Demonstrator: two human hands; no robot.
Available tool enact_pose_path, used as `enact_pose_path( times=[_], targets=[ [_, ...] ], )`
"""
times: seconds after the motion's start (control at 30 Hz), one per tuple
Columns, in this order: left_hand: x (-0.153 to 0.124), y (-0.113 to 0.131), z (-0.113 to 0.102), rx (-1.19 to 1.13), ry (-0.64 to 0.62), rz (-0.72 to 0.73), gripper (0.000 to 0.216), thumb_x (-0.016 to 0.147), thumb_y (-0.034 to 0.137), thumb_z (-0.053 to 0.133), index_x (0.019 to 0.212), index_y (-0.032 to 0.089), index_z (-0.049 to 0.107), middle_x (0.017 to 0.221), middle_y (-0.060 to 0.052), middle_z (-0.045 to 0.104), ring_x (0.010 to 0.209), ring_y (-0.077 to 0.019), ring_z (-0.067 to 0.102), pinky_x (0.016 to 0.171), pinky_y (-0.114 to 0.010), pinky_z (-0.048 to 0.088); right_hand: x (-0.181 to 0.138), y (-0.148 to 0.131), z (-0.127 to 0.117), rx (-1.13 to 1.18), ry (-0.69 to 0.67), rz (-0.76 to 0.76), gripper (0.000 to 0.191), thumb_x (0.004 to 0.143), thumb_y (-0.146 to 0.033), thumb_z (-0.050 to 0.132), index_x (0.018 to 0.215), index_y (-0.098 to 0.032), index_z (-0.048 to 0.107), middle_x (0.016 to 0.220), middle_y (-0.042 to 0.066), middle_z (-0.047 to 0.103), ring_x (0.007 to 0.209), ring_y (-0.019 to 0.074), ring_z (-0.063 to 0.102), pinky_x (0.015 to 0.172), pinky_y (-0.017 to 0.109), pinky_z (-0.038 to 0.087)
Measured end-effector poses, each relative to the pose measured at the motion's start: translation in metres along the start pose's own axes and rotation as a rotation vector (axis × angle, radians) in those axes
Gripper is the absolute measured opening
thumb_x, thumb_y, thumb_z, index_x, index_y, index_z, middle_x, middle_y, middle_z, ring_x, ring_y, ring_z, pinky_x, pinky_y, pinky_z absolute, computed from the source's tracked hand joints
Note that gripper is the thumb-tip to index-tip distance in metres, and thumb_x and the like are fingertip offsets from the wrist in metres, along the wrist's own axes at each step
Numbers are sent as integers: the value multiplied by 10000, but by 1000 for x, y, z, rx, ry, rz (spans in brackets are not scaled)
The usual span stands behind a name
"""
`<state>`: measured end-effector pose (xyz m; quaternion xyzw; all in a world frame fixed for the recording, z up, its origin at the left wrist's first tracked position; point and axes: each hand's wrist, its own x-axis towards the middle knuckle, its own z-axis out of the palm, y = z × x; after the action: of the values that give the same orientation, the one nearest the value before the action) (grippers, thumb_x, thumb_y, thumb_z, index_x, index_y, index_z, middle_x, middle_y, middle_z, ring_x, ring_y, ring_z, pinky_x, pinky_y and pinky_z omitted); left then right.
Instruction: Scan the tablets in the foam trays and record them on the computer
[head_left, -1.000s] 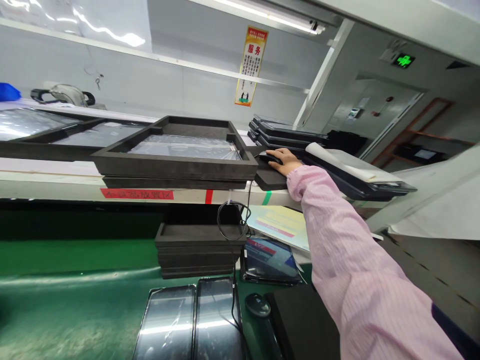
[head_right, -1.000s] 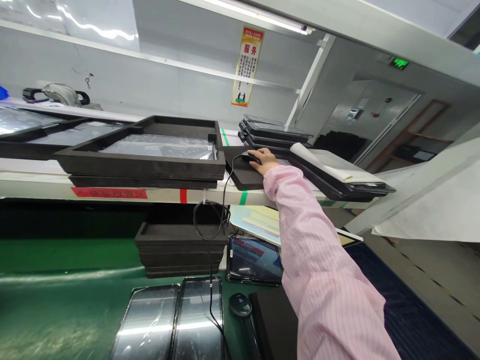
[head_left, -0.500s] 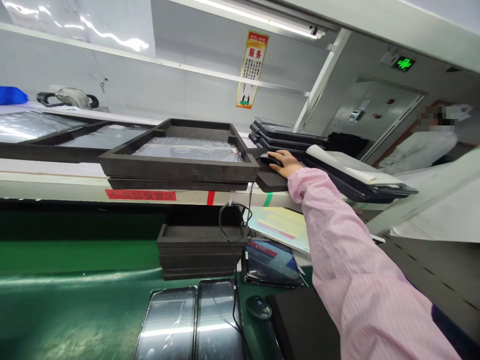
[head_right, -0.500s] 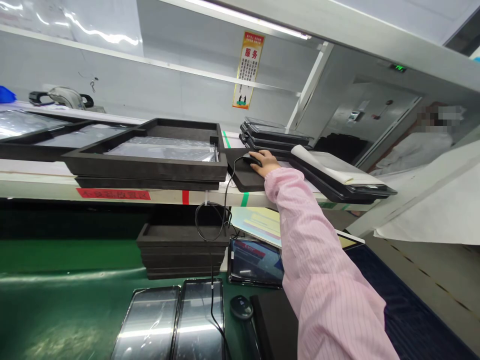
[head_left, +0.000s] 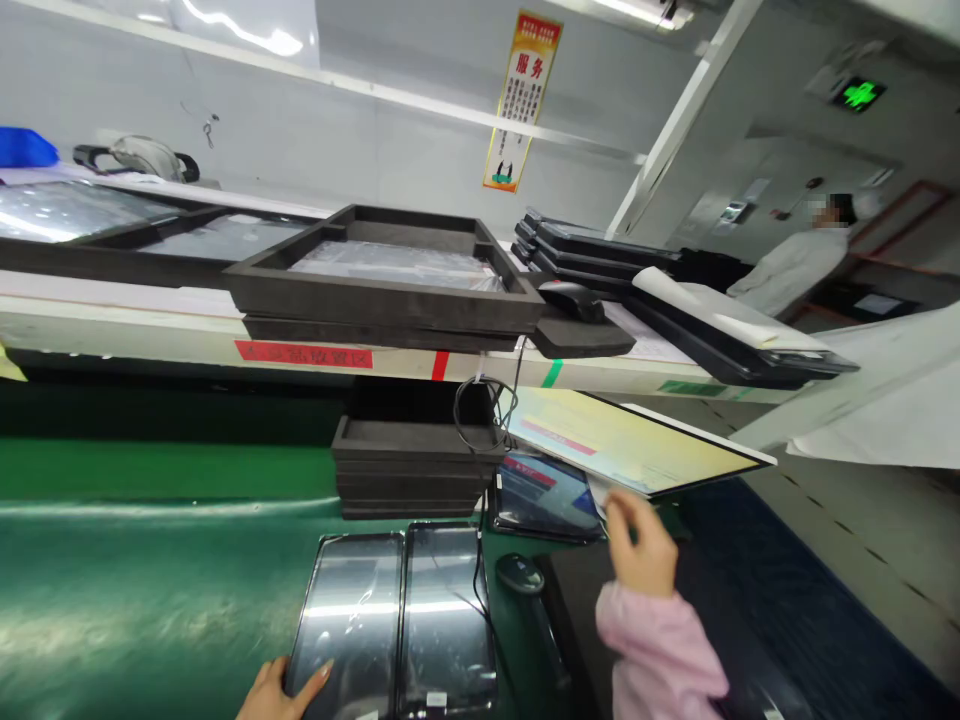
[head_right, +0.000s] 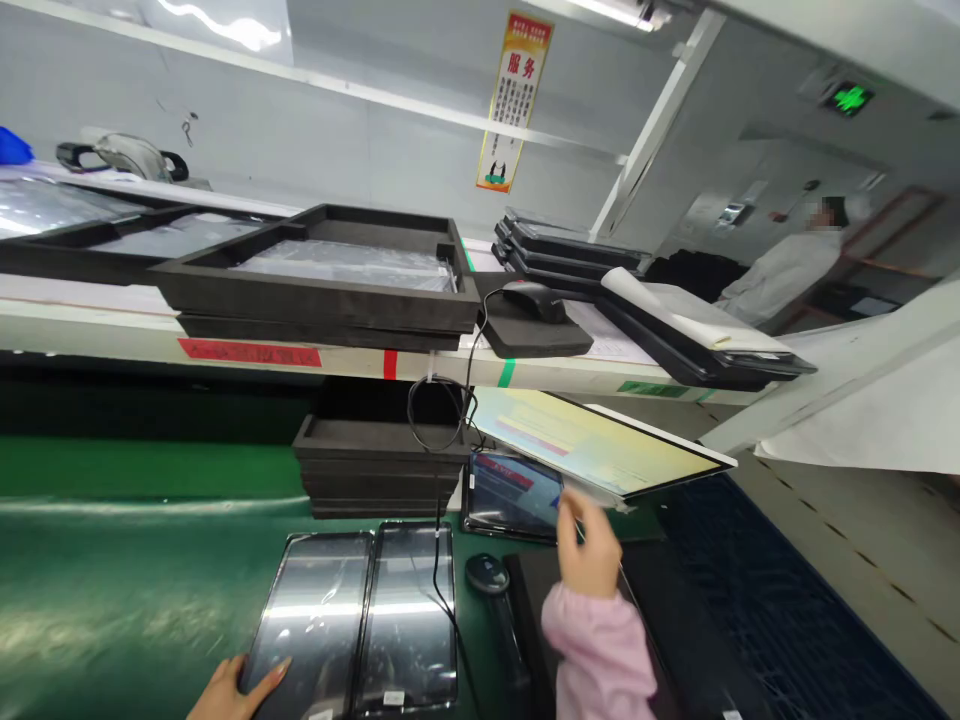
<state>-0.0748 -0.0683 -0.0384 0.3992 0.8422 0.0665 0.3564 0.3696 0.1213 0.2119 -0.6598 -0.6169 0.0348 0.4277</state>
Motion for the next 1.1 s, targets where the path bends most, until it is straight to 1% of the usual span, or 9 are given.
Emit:
enact_pose_path(
  times=[0.1,0.2,0.27,0.37,0.47,0.67,0.77,0.93,1.1],
  targets=[
    [-5,5,-3,-42,52,10,642,661,776,317,899,210,505,1065,-149,590,1089,-349,593,993,-473,436,-112,59,39,16,-389,401,501,729,-472,529,1131,-174,562,1089,162,658,1060,353,636,987,516,486],
    [-5,8,-8,-31,7,10,650,648,777,366,920,201,497,1063,-139,575,1093,-339,581,990,-456,423,-162,85,70,70,-556,582,370,629,-422,627,960,-258,603,981,62,686,1069,338,637,990,471,492],
    [-4,8,-12,-11,-32,26,662,654,773,375,937,190,508,1068,-142,571,1093,-334,579,989,-453,422,-162,85,84,48,-610,662,301,607,-361,653,886,-267,592,841,19,678,1020,318,656,964,441,495],
    [-3,7,-14,20,-27,57,697,682,774,352,975,164,522,1073,-153,569,1097,-340,578,985,-460,429,-147,76,95,24,-684,722,282,632,-277,614,899,-205,555,588,-21,580,721,264,683,804,400,519],
    [-5,6,-14,28,-19,64,732,689,781,341,1006,147,527,1081,-161,567,1097,-350,578,980,-469,435,-157,64,87,63,-743,734,369,632,-263,572,983,-167,510,548,-47,544,484,183,594,604,334,491],
    [-2,4,-16,37,-63,62,733,682,788,348,995,151,527,1088,-163,563,1104,-343,578,981,-456,439,-237,36,38,390,-831,876,579,583,-424,564,1091,-182,424,588,-66,531,403,122,507,432,256,355],
    [-2,3,-17,55,-71,70,736,687,789,335,994,147,523,1104,-170,552,1118,-346,564,994,-455,422,-264,16,29,465,-827,960,589,549,-425,586,1070,-197,432,629,-68,530,371,98,472,416,256,336],
    [-2,2,-18,78,-82,76,756,703,783,320,1018,129,532,1122,-186,545,1124,-348,552,988,-452,417,-277,-10,35,515,-821,989,535,557,-389,579,1035,-194,437,659,-58,550,370,89,469,395,245,316],
    [0,3,-17,83,-91,72,809,711,772,315,1114,99,514,1179,-200,529,1163,-356,528,1018,-457,401,-283,-20,36,481,-829,1018,627,580,-383,559,1143,-160,396,585,-81,514,366,91,469,393,230,315]
  ],
)
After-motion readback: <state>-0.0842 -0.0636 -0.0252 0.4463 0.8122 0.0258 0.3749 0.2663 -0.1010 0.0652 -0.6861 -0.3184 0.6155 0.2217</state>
